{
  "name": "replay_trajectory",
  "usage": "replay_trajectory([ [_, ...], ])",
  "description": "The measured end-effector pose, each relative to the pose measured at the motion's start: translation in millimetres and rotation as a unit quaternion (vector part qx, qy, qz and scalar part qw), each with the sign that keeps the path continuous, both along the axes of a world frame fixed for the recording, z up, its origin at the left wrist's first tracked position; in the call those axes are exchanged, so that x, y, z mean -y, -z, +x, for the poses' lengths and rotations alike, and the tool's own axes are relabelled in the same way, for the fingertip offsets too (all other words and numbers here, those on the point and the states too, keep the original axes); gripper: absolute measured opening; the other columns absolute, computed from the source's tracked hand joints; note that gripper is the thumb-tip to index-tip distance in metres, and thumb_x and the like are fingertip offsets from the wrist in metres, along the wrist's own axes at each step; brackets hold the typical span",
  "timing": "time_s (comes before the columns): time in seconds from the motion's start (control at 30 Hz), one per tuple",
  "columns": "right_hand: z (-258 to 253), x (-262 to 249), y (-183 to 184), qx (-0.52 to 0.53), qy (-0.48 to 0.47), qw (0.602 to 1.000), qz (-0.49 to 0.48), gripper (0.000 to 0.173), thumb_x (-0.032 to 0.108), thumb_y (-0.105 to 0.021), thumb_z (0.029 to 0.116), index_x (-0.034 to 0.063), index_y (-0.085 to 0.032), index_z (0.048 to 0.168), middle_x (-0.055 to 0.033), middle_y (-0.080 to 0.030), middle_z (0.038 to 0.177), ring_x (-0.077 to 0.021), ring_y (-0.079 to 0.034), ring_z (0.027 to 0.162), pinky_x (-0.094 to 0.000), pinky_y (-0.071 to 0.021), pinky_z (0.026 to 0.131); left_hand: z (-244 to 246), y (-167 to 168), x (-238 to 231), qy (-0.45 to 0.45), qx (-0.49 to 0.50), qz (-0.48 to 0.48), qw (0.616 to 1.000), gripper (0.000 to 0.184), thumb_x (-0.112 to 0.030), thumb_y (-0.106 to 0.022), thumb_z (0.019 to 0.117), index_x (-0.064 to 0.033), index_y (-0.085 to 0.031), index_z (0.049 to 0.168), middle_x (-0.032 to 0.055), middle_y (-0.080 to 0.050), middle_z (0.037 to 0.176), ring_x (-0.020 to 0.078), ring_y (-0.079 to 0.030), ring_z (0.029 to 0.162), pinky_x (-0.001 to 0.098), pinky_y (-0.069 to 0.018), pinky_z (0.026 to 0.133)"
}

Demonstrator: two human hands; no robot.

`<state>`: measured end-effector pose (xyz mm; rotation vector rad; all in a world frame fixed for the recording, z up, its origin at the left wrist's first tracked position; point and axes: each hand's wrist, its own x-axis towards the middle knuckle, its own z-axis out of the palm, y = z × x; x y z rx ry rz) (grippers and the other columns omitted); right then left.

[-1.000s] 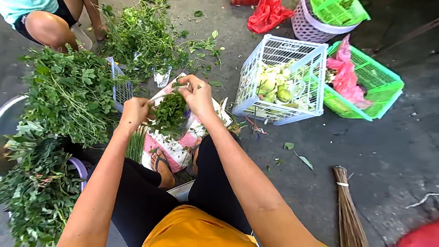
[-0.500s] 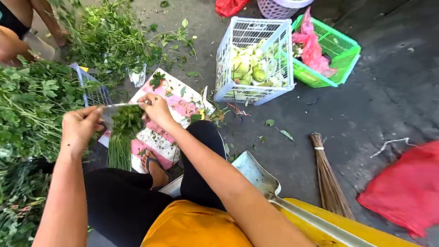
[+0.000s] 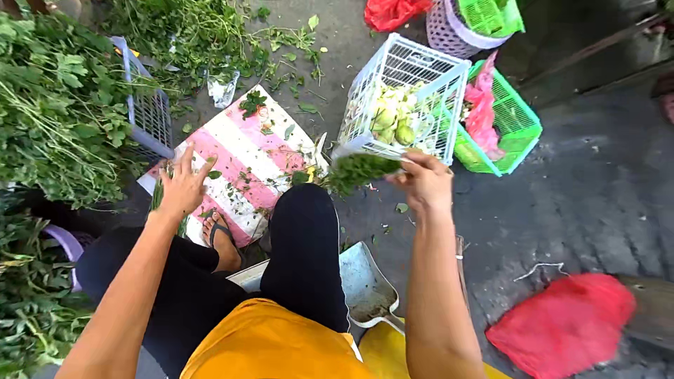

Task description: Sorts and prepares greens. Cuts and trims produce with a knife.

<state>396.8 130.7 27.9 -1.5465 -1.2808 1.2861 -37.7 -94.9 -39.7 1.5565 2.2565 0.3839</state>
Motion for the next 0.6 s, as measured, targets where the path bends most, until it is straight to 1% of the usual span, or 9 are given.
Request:
replay_trajectory([
  [0.07, 34, -8, -2, 0.031, 0.07, 0.997, 0.017, 0.023, 0.001, -0.061, 0.0968, 0.0024, -0.062, 0.119, -0.0032, -0.064, 0.093, -0.0105, -0.059, 0.057, -0.0337, -0.061, 0.059, 8, 21, 10, -0.034, 0.037, -0.028, 0.998, 0.091, -0.031, -0.083, 0.0874, -0.011, -0.032, 0.16, 0.0345, 0.002, 0.166, 0.0628, -0.036, 0.137, 0.0743, -0.043, 0.099],
  [0.1, 43, -14, -6, 0.051, 0.089, 0.994, 0.022, 0.023, 0.001, -0.061, 0.0964, 0.0018, -0.061, 0.12, -0.0037, -0.064, 0.093, -0.0107, -0.059, 0.055, -0.0336, -0.0611, 0.058, 11, 27, 15, -0.052, 0.052, -0.038, 0.997, 0.089, -0.031, -0.081, 0.089, -0.0076, -0.032, 0.159, 0.0353, 0.003, 0.165, 0.0627, -0.041, 0.134, 0.0706, -0.0472, 0.098],
  [0.2, 48, -35, -14, 0.127, 0.093, 0.987, 0.029, 0.023, 0.002, -0.062, 0.0949, 0.0004, -0.061, 0.118, -0.0051, -0.063, 0.094, -0.0099, -0.059, 0.054, -0.032, -0.0604, 0.056, 13, 37, 22, -0.057, 0.032, -0.064, 0.996, 0.064, -0.021, -0.078, 0.0919, -0.0017, -0.051, 0.147, 0.0329, -0.003, 0.166, 0.062, -0.042, 0.132, 0.0694, -0.0497, 0.094],
  [0.27, 41, -49, -3, 0.182, 0.061, 0.981, 0.021, 0.027, 0.003, -0.063, 0.0935, -0.0006, -0.061, 0.12, -0.0108, -0.063, 0.101, -0.0135, -0.062, 0.06, -0.0353, -0.0605, 0.06, 16, 47, 29, -0.049, 0.019, -0.071, 0.996, 0.058, -0.022, -0.079, 0.0913, -0.0029, -0.057, 0.141, 0.0315, -0.006, 0.166, 0.0593, -0.048, 0.128, 0.0678, -0.0521, 0.091],
  [0.37, 22, -74, 34, 0.222, -0.028, 0.973, -0.057, 0.049, 0.01, -0.068, 0.0926, 0.0014, -0.054, 0.138, -0.0214, -0.064, 0.117, -0.0282, -0.068, 0.082, -0.0493, -0.0591, 0.072, 23, 52, 30, -0.043, 0.033, -0.103, 0.993, 0.056, -0.025, -0.077, 0.0935, -0.004, -0.057, 0.142, 0.0311, -0.006, 0.166, 0.0568, -0.053, 0.124, 0.0661, -0.0526, 0.091],
  [0.43, 14, -97, 65, 0.246, -0.063, 0.964, -0.074, 0.059, 0.02, -0.074, 0.0925, 0.0023, -0.051, 0.144, -0.0234, -0.063, 0.125, -0.038, -0.067, 0.102, -0.0599, -0.0564, 0.082, 28, 53, 29, -0.051, 0.061, -0.109, 0.991, 0.07, -0.025, -0.078, 0.0926, -0.0033, -0.046, 0.151, 0.0314, -0.006, 0.166, 0.0537, -0.058, 0.118, 0.0641, -0.0544, 0.089],
  [0.5, 6, -126, 85, 0.322, -0.059, 0.945, -0.016, 0.051, 0.03, -0.067, 0.0969, -0.0006, -0.059, 0.137, -0.0264, -0.064, 0.128, -0.0446, -0.062, 0.116, -0.0665, -0.0489, 0.094, 32, 52, 27, -0.091, 0.158, -0.093, 0.979, 0.095, -0.024, -0.081, 0.0899, -0.0053, -0.022, 0.162, 0.0298, -0.007, 0.167, 0.053, -0.058, 0.119, 0.064, -0.054, 0.089],
  [0.57, -6, -154, 93, 0.382, -0.058, 0.922, 0.015, 0.047, 0.031, -0.058, 0.1015, -0.0004, -0.061, 0.137, -0.0274, -0.063, 0.131, -0.0471, -0.057, 0.125, -0.0673, -0.041, 0.104, 33, 52, 24, -0.153, 0.263, -0.111, 0.946, 0.104, -0.028, -0.078, 0.0905, -0.0175, -0.007, 0.165, 0.0276, -0.024, 0.163, 0.0462, -0.057, 0.127, 0.0605, -0.0541, 0.095],
  [0.6, -9, -167, 98, 0.397, -0.059, 0.916, 0.017, 0.045, 0.029, -0.054, 0.1026, 0.0011, -0.061, 0.137, -0.0269, -0.063, 0.133, -0.0467, -0.056, 0.128, -0.0668, -0.0402, 0.106, 33, 52, 23, -0.161, 0.258, -0.144, 0.942, 0.098, -0.034, -0.074, 0.0942, -0.0187, -0.008, 0.165, 0.0287, -0.034, 0.159, 0.0449, -0.056, 0.129, 0.061, -0.0517, 0.098],
])
